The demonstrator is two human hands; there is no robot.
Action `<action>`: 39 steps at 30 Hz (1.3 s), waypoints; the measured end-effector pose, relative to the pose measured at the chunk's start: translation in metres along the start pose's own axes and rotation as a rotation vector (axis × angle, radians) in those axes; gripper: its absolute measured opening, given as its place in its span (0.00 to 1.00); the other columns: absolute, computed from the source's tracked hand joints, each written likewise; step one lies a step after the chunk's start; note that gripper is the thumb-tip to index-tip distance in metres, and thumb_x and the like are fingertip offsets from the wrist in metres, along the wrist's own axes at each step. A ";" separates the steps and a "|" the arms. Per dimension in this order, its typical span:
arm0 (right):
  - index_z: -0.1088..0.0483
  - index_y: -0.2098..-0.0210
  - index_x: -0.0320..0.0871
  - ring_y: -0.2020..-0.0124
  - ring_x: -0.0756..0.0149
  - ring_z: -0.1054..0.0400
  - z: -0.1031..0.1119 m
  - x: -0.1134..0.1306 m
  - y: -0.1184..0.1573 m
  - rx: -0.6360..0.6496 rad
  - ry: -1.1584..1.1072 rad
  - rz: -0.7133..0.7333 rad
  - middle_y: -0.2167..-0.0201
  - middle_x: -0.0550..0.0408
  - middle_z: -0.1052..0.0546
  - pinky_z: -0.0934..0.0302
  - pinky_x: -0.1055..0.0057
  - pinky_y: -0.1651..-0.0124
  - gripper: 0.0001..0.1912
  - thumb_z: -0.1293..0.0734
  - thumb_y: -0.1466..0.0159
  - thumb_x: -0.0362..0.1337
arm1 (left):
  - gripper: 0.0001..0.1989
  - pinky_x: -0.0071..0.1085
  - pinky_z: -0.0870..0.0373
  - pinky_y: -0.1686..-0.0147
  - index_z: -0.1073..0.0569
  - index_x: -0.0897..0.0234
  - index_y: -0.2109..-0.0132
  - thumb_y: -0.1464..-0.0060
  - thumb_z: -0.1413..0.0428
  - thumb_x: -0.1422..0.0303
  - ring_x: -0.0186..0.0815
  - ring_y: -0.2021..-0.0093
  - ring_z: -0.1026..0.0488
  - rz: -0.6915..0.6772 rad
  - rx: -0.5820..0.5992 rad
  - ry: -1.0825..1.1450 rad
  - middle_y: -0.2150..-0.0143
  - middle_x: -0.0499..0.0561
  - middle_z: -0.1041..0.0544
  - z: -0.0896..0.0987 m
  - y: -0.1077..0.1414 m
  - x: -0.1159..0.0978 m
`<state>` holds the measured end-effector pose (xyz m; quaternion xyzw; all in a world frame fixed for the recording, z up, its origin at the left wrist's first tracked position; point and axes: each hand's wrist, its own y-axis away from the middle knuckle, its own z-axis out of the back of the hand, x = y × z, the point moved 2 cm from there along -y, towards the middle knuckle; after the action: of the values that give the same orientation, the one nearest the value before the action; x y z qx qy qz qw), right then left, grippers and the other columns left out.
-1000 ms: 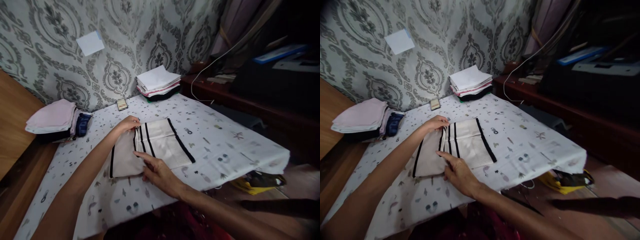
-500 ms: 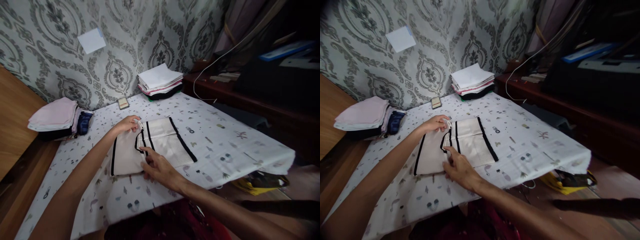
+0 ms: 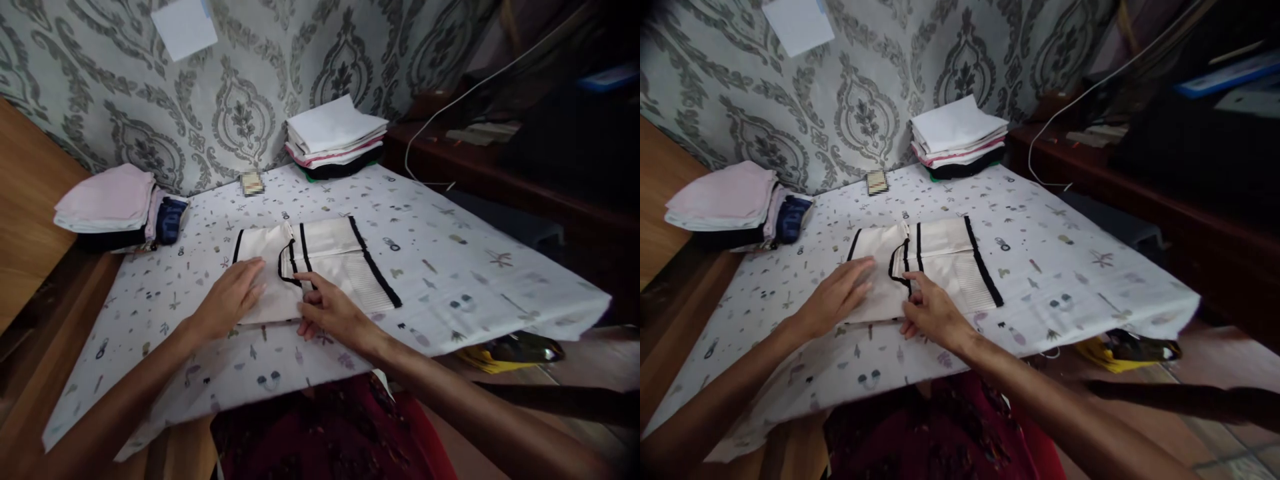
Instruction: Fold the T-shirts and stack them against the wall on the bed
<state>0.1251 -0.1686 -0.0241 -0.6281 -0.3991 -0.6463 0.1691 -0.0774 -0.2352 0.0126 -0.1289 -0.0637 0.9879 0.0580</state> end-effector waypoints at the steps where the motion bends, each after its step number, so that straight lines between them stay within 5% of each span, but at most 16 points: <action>1: 0.45 0.36 0.43 0.79 0.68 0.27 0.000 0.000 -0.001 -0.002 0.001 -0.005 0.80 0.68 0.33 0.30 0.73 0.76 0.31 0.39 0.38 0.27 | 0.26 0.43 0.40 0.34 0.39 0.60 0.33 0.31 0.60 0.54 0.44 0.31 0.38 -0.042 0.017 -0.042 0.31 0.58 0.35 -0.004 0.009 -0.003; 5: 0.48 0.35 0.42 0.79 0.68 0.27 0.003 0.003 -0.001 0.020 0.068 -0.025 0.79 0.67 0.33 0.31 0.72 0.75 0.30 0.39 0.36 0.29 | 0.29 0.47 0.52 0.29 0.45 0.60 0.30 0.30 0.60 0.52 0.42 0.27 0.48 -0.208 0.067 -0.182 0.27 0.58 0.42 -0.025 0.028 -0.005; 9: 0.41 0.37 0.42 0.76 0.66 0.29 0.008 0.020 -0.001 -0.113 0.507 0.155 0.70 0.57 0.26 0.30 0.65 0.70 0.27 0.37 0.35 0.35 | 0.27 0.54 0.53 0.30 0.47 0.52 0.28 0.30 0.60 0.53 0.44 0.26 0.51 -0.259 0.092 -0.237 0.26 0.56 0.46 -0.036 0.031 -0.003; 12: 0.34 0.40 0.43 0.57 0.57 0.26 -0.004 0.036 -0.004 -0.194 0.821 0.464 0.54 0.45 0.23 0.29 0.56 0.54 0.22 0.39 0.33 0.34 | 0.27 0.58 0.51 0.31 0.44 0.48 0.30 0.32 0.57 0.52 0.47 0.26 0.49 -0.270 0.084 -0.233 0.26 0.54 0.46 -0.036 0.030 -0.004; 15: 0.34 0.39 0.42 0.36 0.52 0.38 -0.026 0.038 -0.017 -0.015 1.016 0.683 0.37 0.41 0.31 0.40 0.49 0.36 0.21 0.41 0.30 0.37 | 0.25 0.59 0.51 0.31 0.36 0.50 0.34 0.34 0.52 0.52 0.49 0.28 0.46 -0.265 0.075 -0.240 0.28 0.54 0.39 -0.037 0.028 -0.004; 19: 0.37 0.36 0.37 0.29 0.50 0.48 -0.021 0.017 -0.040 -0.004 1.245 0.604 0.32 0.37 0.37 0.55 0.44 0.29 0.25 0.41 0.28 0.42 | 0.25 0.57 0.51 0.31 0.37 0.52 0.33 0.33 0.53 0.53 0.48 0.27 0.48 -0.280 0.051 -0.277 0.28 0.56 0.41 -0.043 0.030 -0.003; 24: 0.34 0.39 0.37 0.32 0.49 0.42 0.008 0.014 -0.048 -0.105 1.331 0.584 0.35 0.36 0.33 0.48 0.45 0.32 0.23 0.42 0.28 0.42 | 0.26 0.52 0.51 0.30 0.40 0.52 0.31 0.32 0.56 0.52 0.44 0.27 0.46 -0.253 0.063 -0.162 0.28 0.54 0.39 -0.037 0.032 0.002; 27: 0.29 0.44 0.37 0.38 0.50 0.34 0.011 0.034 -0.059 -0.095 1.315 0.630 0.41 0.38 0.27 0.40 0.49 0.36 0.20 0.43 0.29 0.40 | 0.23 0.45 0.43 0.33 0.36 0.54 0.33 0.30 0.59 0.57 0.40 0.31 0.39 -0.121 0.015 0.038 0.31 0.54 0.34 -0.013 0.014 0.024; 31: 0.34 0.39 0.34 0.32 0.49 0.42 0.009 0.054 -0.093 -0.130 1.368 0.679 0.35 0.35 0.33 0.44 0.50 0.33 0.24 0.44 0.29 0.40 | 0.18 0.43 0.34 0.40 0.30 0.62 0.42 0.34 0.55 0.65 0.44 0.41 0.30 0.063 -0.118 0.185 0.42 0.59 0.26 0.013 -0.040 0.074; 35: 0.43 0.33 0.30 0.29 0.47 0.50 0.016 0.041 -0.126 -0.138 1.488 0.551 0.31 0.32 0.40 0.49 0.46 0.32 0.30 0.46 0.28 0.42 | 0.13 0.39 0.34 0.42 0.27 0.63 0.49 0.39 0.50 0.70 0.42 0.46 0.28 0.218 -0.133 0.213 0.49 0.56 0.23 0.006 -0.088 0.112; 39: 0.44 0.32 0.33 0.28 0.50 0.52 0.025 0.022 -0.133 -0.216 1.524 0.583 0.30 0.35 0.42 0.52 0.45 0.31 0.30 0.49 0.27 0.43 | 0.11 0.34 0.33 0.51 0.25 0.60 0.53 0.41 0.47 0.68 0.40 0.57 0.28 0.233 -0.132 0.244 0.63 0.50 0.23 -0.011 -0.101 0.126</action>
<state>0.0426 -0.0611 -0.0459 -0.1082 0.0687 -0.8603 0.4935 -0.1852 -0.1176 -0.0146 -0.2576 -0.1053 0.9587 -0.0584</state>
